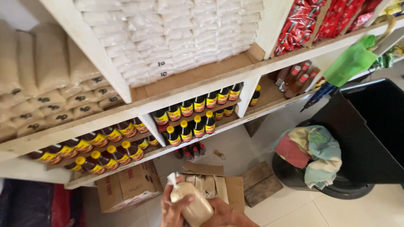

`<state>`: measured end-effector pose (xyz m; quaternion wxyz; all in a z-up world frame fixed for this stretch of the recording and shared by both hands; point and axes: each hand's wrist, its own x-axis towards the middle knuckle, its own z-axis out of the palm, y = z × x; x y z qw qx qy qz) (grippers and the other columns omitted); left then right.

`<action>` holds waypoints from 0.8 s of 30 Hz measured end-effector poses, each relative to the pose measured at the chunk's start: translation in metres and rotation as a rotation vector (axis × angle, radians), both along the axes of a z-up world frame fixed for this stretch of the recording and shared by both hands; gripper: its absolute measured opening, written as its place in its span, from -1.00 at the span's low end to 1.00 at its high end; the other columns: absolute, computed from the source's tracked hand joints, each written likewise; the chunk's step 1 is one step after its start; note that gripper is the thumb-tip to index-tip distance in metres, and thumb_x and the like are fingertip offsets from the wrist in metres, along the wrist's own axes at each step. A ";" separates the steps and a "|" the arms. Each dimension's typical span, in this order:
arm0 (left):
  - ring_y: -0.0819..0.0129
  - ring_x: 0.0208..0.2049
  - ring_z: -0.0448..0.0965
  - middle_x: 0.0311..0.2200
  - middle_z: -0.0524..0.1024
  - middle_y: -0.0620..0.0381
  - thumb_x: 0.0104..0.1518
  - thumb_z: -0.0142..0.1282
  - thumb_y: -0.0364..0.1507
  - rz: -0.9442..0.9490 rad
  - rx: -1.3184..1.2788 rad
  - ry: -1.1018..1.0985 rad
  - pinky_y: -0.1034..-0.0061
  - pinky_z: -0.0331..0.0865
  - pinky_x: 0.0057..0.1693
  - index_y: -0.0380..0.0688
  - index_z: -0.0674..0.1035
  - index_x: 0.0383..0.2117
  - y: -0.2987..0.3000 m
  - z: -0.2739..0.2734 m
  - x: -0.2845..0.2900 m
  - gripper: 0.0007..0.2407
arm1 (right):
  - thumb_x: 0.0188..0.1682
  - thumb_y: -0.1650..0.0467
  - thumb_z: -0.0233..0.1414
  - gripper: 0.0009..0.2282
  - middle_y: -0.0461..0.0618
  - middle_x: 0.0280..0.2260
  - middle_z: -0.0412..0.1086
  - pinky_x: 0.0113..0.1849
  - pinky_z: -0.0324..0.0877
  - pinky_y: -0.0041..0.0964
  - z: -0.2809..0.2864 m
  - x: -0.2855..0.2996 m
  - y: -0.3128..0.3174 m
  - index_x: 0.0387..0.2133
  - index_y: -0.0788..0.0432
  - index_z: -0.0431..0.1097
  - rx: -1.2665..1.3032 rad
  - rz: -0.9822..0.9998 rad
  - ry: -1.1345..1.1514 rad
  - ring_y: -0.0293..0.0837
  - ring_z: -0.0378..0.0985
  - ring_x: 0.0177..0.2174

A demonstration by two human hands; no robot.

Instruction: Organizing and stocking bags of sugar or flour onto grocery store shelves from a box.

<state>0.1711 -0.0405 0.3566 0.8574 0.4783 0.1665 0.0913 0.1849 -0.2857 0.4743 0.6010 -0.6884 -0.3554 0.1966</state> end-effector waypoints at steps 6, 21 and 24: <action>0.21 -0.28 0.66 -0.24 0.66 -0.13 -0.23 0.44 -0.59 -0.037 0.056 -0.007 0.36 0.54 -0.10 -0.35 0.50 0.03 -0.007 0.063 0.036 -0.44 | -0.20 0.41 0.35 -0.65 0.01 -0.09 0.49 0.00 0.45 -0.22 -0.077 0.050 0.038 -0.11 0.17 0.54 0.031 0.099 0.206 -0.14 0.54 -0.03; 0.34 -0.60 0.48 -0.61 0.52 0.06 0.19 0.29 -0.52 0.200 -0.364 -0.405 0.42 0.38 -0.41 -0.19 0.59 -0.50 0.061 0.011 0.042 -0.87 | -0.29 0.34 0.33 -0.48 -0.17 -0.24 0.50 -0.08 0.32 -0.39 -0.043 0.060 0.066 -0.03 0.29 0.44 0.001 -0.142 0.714 -0.31 0.47 -0.15; 0.34 -0.61 0.44 -0.63 0.48 0.08 0.12 0.31 -0.41 0.019 -0.480 -0.638 0.42 0.35 -0.44 -0.18 0.53 -0.47 0.047 0.056 0.021 -0.83 | -0.30 0.37 0.32 -0.51 -0.16 -0.27 0.53 -0.09 0.36 -0.33 -0.050 0.068 0.071 -0.05 0.30 0.47 -0.048 -0.165 0.676 -0.28 0.51 -0.17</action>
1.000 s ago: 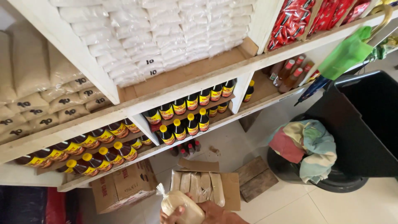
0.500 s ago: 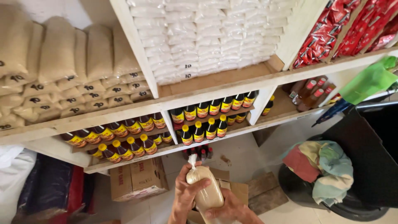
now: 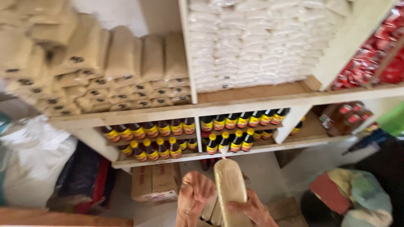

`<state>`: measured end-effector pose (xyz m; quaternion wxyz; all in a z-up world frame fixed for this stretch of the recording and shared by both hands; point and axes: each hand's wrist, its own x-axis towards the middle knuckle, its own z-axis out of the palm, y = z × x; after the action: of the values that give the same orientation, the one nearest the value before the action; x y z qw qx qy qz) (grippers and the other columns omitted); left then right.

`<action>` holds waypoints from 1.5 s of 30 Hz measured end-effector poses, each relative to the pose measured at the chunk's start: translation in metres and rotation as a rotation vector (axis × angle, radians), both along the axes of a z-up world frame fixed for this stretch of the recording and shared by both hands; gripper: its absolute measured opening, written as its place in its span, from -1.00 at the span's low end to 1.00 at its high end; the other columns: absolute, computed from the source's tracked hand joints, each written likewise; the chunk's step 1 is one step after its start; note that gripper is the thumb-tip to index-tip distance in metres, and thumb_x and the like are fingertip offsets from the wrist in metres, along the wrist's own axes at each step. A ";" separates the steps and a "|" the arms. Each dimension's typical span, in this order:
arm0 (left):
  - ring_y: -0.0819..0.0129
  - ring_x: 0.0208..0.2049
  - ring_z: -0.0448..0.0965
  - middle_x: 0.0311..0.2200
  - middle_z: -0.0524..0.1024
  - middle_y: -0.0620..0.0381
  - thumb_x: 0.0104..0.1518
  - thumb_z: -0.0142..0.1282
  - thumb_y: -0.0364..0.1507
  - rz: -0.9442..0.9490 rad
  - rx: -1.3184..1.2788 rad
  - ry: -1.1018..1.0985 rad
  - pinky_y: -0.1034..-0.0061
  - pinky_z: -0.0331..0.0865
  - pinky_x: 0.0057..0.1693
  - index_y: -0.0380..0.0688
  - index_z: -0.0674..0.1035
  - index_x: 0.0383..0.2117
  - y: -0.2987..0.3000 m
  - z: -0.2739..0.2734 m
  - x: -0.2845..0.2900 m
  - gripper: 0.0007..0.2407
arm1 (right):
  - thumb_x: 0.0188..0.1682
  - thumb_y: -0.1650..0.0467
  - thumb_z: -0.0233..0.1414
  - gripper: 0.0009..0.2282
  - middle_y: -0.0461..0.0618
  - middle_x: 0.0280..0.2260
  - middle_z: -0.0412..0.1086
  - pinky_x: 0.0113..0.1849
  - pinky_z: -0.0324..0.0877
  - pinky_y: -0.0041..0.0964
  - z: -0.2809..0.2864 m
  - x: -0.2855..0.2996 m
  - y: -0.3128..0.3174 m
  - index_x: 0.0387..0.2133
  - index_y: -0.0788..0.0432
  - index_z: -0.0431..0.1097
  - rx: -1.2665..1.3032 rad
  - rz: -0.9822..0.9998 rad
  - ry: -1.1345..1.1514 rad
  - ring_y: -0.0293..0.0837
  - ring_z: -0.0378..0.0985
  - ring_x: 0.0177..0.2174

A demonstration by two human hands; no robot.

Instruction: Organizing and stocking bags of sugar or flour onto grocery store shelves from a box.

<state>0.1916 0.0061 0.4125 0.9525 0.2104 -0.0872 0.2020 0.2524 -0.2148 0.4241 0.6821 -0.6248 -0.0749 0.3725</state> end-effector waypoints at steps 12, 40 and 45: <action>0.26 -0.16 0.63 -0.11 0.61 -0.18 -0.34 0.09 0.38 -0.345 0.498 -0.463 0.59 0.46 -0.02 -0.45 0.52 0.02 0.016 0.139 -0.038 0.02 | -0.32 0.38 0.31 -0.52 0.00 -0.31 0.59 -0.15 0.45 -0.21 0.005 0.007 0.054 -0.07 0.32 0.51 0.076 0.277 -0.126 -0.17 0.61 -0.25; 0.31 -0.29 0.69 -0.27 0.67 -0.02 -0.21 0.45 -0.69 0.293 0.415 0.332 0.43 0.61 -0.14 -0.27 0.55 -0.17 0.046 0.094 0.041 -0.58 | 0.02 0.21 0.02 -0.44 0.03 0.12 0.47 0.13 0.22 -0.29 0.078 0.012 0.105 0.27 0.21 0.22 0.073 0.081 -0.479 -0.16 0.42 0.15; 0.33 -0.33 0.69 -0.31 0.69 0.00 -0.24 0.47 -0.67 0.348 0.460 0.351 0.43 0.62 -0.16 -0.27 0.56 -0.20 0.067 0.119 0.031 -0.59 | -0.13 0.29 0.21 -0.34 0.17 -0.02 0.53 0.05 0.34 -0.12 -0.009 0.047 0.093 0.29 0.22 0.21 0.097 0.163 -0.541 -0.03 0.50 0.01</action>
<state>0.2221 0.0733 0.5317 0.8317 0.4633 0.0720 0.2974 0.2992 -0.1214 0.4150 0.6344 -0.6600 -0.3219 0.2416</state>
